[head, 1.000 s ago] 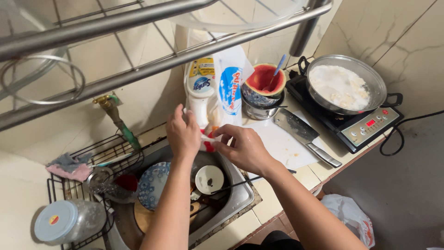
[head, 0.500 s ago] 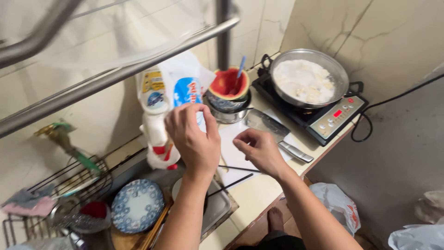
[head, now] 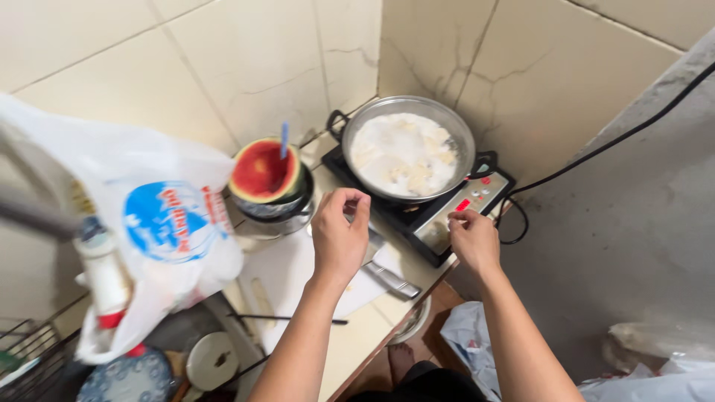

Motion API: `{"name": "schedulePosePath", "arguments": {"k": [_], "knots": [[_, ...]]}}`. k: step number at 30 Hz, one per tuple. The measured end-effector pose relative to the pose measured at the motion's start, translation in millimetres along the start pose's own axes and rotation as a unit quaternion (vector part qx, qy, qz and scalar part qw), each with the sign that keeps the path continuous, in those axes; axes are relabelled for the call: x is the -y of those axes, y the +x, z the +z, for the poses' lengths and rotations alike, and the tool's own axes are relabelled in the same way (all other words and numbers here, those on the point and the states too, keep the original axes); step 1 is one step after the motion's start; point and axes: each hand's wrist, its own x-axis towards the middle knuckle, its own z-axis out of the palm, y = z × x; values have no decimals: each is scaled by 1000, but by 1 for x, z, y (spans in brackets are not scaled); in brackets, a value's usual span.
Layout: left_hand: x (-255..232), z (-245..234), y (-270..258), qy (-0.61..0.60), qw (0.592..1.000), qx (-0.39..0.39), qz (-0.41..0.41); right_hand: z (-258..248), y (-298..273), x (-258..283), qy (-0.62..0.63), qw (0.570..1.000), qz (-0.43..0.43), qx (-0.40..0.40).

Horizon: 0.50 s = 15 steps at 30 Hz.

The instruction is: The person moves a plate of sliced cabbage aside on the counter, then washes a pan holding dough pieces in the sink. They knead and squeeze the dough under running water, gather it in one hand, rinse the pan, and scrub it with a sponge.

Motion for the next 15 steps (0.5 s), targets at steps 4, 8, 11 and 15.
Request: {"name": "schedulePosePath", "arguments": {"k": [4,8,11,15], "knots": [[-6,58,7,-8,998,43,-33,-25,56,-39,-80,996,12,47],[-13,101,13,-36,996,60,-50,-34,97,-51,-156,982,17,104],[-18,121,20,-19,996,67,-49,-36,117,-49,-183,975,23,121],[-23,136,31,11,993,75,-92,-42,128,-48,-215,968,9,132]]}}
